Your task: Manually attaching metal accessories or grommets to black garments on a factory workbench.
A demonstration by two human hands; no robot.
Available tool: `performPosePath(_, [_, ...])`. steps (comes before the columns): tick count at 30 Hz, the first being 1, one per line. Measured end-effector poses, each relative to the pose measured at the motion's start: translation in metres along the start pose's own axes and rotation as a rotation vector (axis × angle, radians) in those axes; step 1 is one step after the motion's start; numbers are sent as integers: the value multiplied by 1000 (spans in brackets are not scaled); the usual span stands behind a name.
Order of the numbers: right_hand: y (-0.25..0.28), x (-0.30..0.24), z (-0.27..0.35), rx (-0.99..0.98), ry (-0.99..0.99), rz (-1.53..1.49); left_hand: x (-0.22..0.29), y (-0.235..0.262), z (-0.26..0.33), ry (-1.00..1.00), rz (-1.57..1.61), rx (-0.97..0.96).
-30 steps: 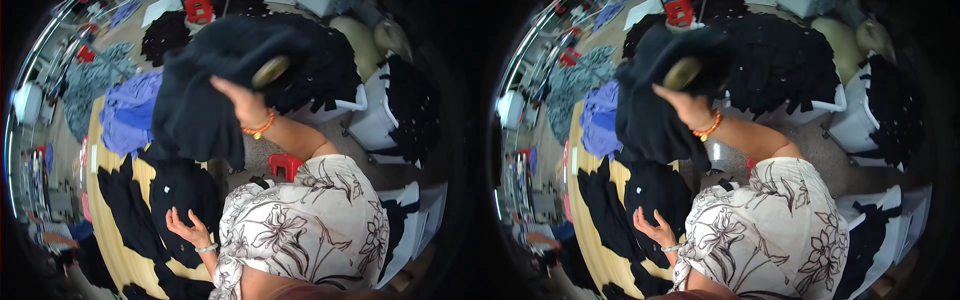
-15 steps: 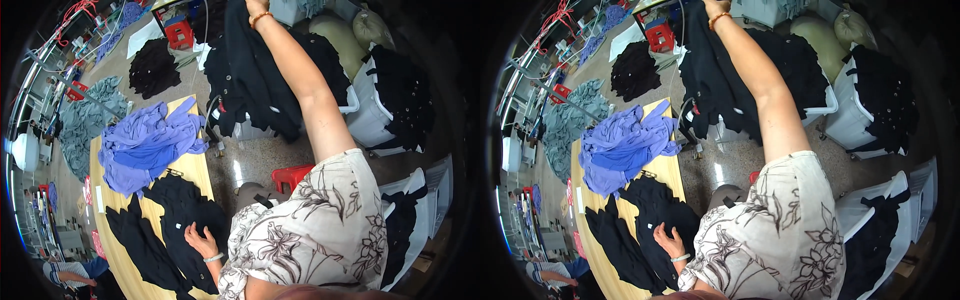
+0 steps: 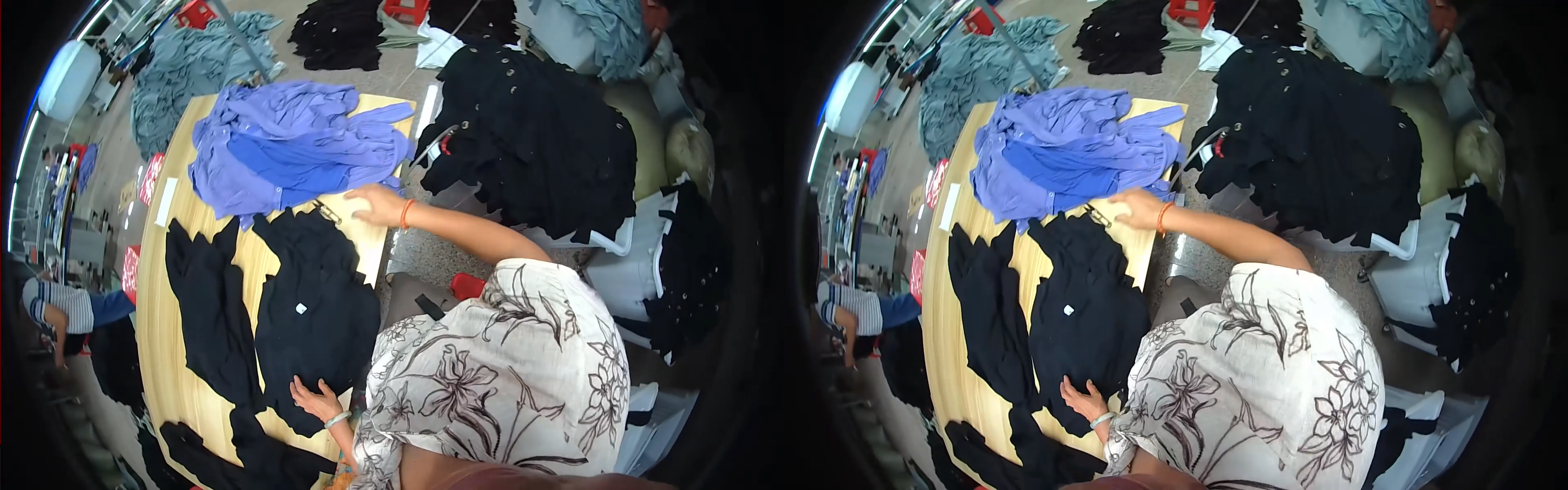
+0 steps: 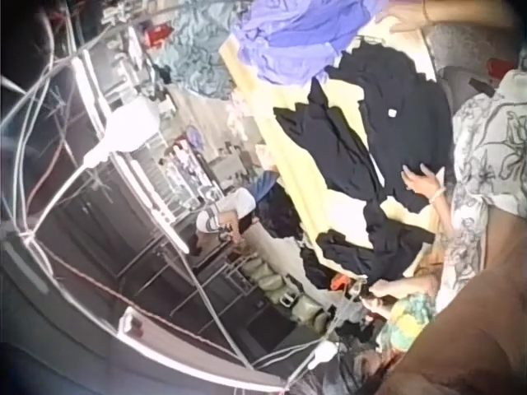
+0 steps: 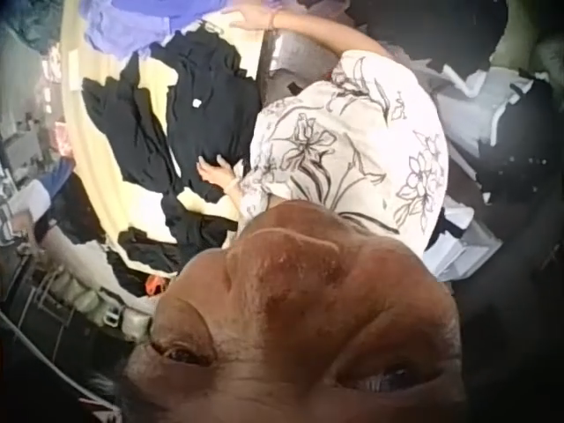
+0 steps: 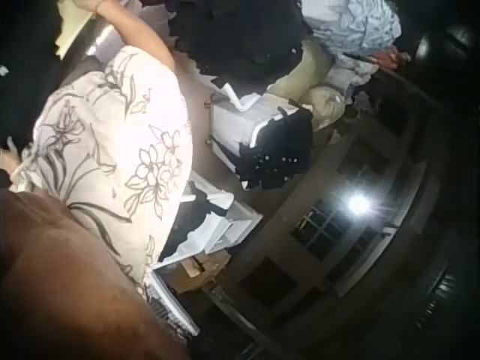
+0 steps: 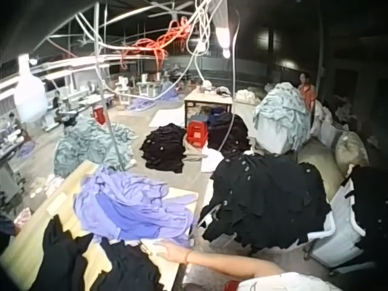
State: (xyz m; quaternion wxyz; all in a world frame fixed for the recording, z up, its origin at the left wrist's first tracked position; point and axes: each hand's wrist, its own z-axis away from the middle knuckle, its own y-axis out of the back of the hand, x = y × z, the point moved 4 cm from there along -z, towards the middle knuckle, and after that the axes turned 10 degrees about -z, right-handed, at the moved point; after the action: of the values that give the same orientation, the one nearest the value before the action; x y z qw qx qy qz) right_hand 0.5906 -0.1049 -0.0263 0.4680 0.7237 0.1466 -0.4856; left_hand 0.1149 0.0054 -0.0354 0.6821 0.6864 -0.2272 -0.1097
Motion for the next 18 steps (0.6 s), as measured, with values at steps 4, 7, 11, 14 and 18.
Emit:
performPosePath(4, [-45,-40,-14,-199,309,100,1,1,8,-23,-13,-26])
performPosePath(7, [-60,-42,-20,-309,312,182,-4,-7,7,-20,-7,-45])
performPosePath(11, [-58,-39,-5,-249,304,202,-22,-21,0,-5,10,-82])
performPosePath(14, [-42,-18,29,-243,163,261,-31,-36,-5,-101,-17,-31])
performPosePath(18, [-26,17,93,-146,-19,338,-44,-44,-5,-60,-99,-74])
